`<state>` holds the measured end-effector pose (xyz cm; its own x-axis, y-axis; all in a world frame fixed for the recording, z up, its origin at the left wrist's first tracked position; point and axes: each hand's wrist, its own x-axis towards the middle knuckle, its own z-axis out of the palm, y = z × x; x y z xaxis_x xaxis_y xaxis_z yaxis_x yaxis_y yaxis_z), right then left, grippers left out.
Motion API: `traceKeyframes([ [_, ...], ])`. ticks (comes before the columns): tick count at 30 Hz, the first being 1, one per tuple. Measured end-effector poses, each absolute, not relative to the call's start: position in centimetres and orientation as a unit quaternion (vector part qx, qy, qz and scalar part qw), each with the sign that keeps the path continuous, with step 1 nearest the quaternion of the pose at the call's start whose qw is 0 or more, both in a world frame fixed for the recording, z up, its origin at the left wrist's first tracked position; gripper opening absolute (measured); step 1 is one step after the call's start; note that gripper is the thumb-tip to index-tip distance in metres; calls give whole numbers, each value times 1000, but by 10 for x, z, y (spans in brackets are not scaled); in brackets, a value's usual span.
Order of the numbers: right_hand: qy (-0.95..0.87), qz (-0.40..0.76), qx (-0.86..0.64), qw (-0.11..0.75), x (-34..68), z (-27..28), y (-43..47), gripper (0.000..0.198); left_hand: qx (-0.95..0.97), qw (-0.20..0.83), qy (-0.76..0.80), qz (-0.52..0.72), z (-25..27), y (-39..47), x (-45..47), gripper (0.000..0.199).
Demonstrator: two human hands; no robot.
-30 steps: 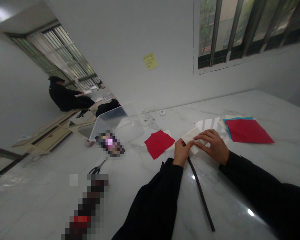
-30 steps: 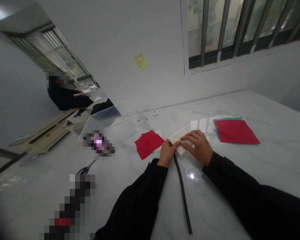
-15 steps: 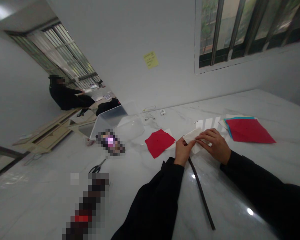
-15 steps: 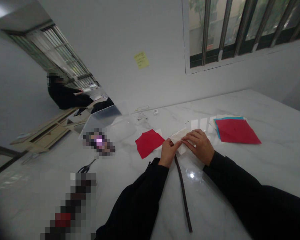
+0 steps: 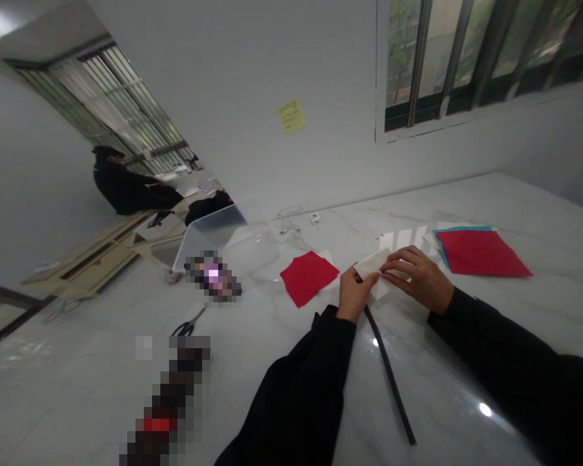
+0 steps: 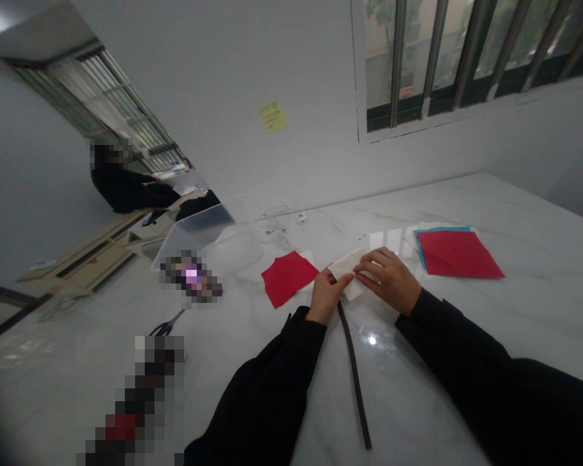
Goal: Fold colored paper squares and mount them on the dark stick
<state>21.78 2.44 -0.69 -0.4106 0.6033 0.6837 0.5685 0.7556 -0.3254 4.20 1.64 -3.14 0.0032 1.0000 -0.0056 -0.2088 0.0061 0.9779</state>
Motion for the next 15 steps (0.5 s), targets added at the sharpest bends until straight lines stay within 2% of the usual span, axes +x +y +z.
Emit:
traceKeyframes([
  [15,-845,69,-329,415,214,-11,21,14,467,541,431,550,-29,15,43,39],
])
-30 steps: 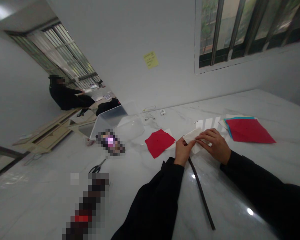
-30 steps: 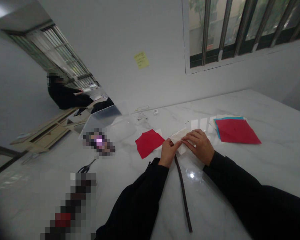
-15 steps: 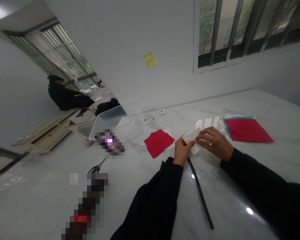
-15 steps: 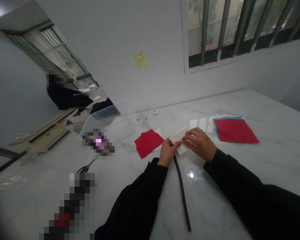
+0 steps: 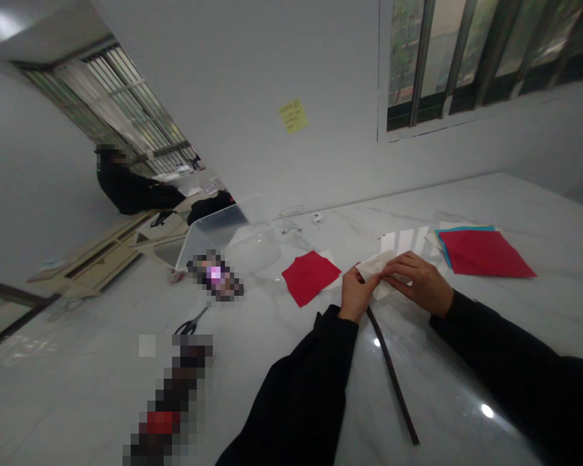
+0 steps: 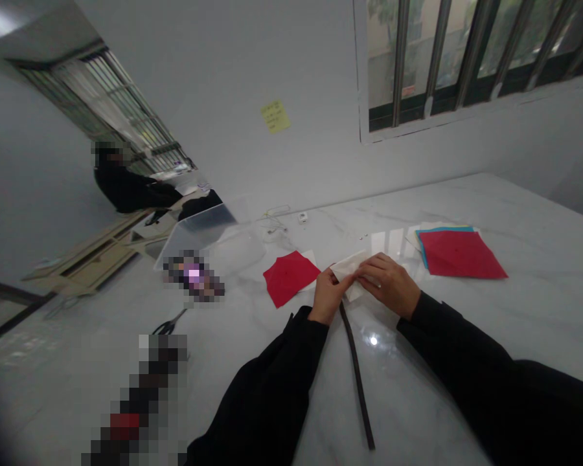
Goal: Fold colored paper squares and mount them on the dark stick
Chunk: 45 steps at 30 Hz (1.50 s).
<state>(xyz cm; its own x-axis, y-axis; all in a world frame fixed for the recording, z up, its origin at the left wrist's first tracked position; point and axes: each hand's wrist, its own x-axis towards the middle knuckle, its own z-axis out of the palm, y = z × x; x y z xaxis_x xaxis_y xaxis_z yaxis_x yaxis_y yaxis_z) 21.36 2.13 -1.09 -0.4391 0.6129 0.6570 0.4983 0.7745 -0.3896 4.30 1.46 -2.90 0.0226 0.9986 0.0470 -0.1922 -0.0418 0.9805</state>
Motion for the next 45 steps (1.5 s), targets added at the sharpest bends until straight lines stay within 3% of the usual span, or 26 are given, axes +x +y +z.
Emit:
traceKeyframes([
  [11,-845,86,-330,412,211,-8,18,13,488,521,447,540,-27,12,43,31],
  [17,-830,150,-341,415,214,-9,16,15,479,524,450,542,-25,11,45,31],
  [22,-768,160,-392,481,219,-8,18,12,459,530,462,543,-26,13,43,29],
  [27,-686,160,-475,527,235,-18,36,15,385,574,432,580,-31,17,41,39],
  [32,-741,119,-505,426,247,-33,55,10,293,660,346,599,-26,16,42,41],
  [38,-819,49,-506,266,232,-39,77,18,245,680,348,597,-13,12,35,29],
  [41,-825,19,-515,231,223,-36,88,21,249,683,341,596,-12,13,31,27],
  [45,-832,41,-507,222,220,-29,94,20,279,686,343,578,-16,17,31,39],
])
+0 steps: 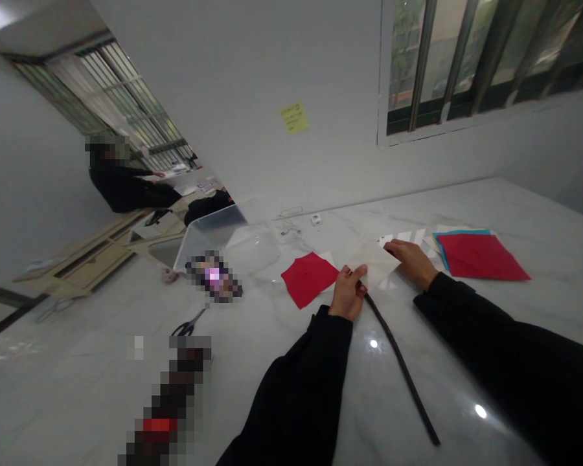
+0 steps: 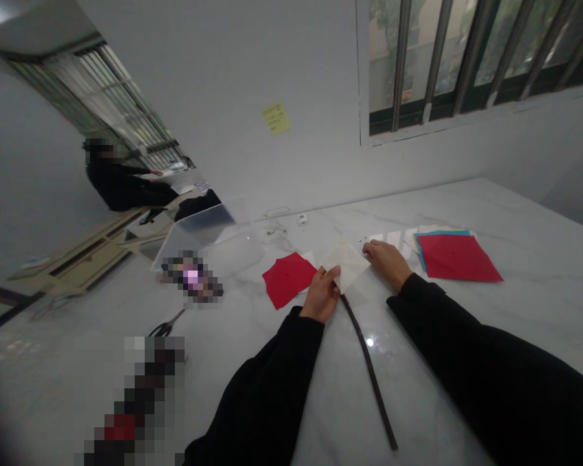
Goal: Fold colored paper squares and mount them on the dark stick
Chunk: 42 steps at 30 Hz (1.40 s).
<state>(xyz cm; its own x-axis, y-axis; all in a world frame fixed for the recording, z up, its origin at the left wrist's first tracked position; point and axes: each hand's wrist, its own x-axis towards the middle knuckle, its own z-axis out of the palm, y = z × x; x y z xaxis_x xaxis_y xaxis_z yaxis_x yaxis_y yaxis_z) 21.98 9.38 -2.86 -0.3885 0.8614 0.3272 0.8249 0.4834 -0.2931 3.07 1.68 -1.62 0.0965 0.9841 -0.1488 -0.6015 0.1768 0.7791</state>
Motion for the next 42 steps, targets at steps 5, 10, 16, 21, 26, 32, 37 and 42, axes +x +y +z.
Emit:
traceKeyframes([
  [5,-817,109,-487,287,223,-30,82,16,320,652,402,558,-24,20,31,45],
  [10,-630,322,-524,474,226,-45,60,40,394,572,451,561,-27,22,29,48],
  [16,-593,473,-481,439,218,-44,35,52,513,514,439,529,-24,17,34,44],
  [21,-637,469,-480,379,213,-41,29,49,513,473,460,549,-23,15,34,41],
  [26,-685,402,-473,381,213,-40,27,40,471,474,465,581,-22,19,31,42],
  [32,-655,363,-508,426,208,-32,20,43,446,501,457,584,-24,13,37,63],
  [37,-634,350,-529,443,208,-33,21,42,486,473,474,562,-28,9,38,84],
  [42,-610,377,-538,443,208,-38,24,45,489,439,504,560,-24,13,34,57],
])
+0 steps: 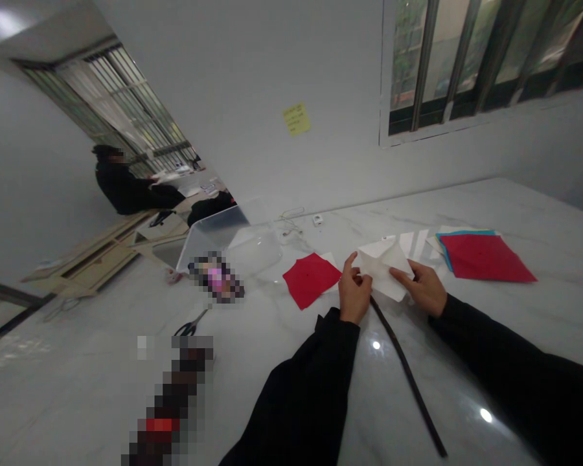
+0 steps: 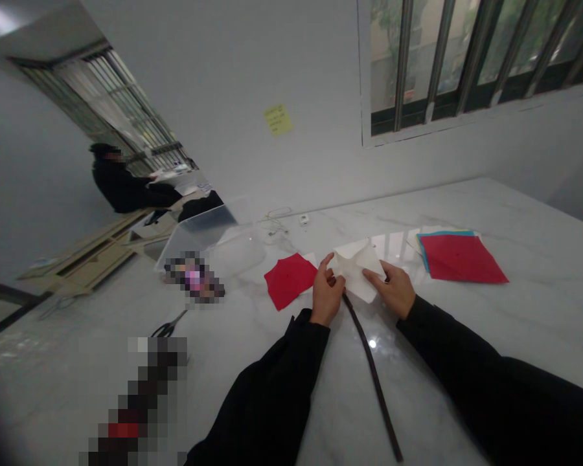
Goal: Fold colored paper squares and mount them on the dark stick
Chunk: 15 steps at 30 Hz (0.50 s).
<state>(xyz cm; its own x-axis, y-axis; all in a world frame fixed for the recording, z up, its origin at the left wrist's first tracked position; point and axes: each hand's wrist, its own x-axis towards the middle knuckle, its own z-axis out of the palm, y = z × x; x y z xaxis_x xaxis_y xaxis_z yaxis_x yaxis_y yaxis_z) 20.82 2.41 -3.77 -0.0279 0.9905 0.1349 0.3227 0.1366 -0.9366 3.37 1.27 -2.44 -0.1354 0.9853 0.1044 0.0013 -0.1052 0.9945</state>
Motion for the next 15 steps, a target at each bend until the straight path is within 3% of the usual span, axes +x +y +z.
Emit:
traceKeyframes([
  [3,-581,394,-537,468,210,-41,26,49,495,425,514,557,-20,13,33,26],
  [5,-546,413,-530,500,212,-42,28,53,490,424,510,566,-18,13,32,19],
  [10,-470,452,-516,555,212,-36,28,60,462,437,490,597,-21,15,31,35],
  [15,-471,464,-509,551,210,-36,28,50,420,468,472,618,-23,17,30,41],
])
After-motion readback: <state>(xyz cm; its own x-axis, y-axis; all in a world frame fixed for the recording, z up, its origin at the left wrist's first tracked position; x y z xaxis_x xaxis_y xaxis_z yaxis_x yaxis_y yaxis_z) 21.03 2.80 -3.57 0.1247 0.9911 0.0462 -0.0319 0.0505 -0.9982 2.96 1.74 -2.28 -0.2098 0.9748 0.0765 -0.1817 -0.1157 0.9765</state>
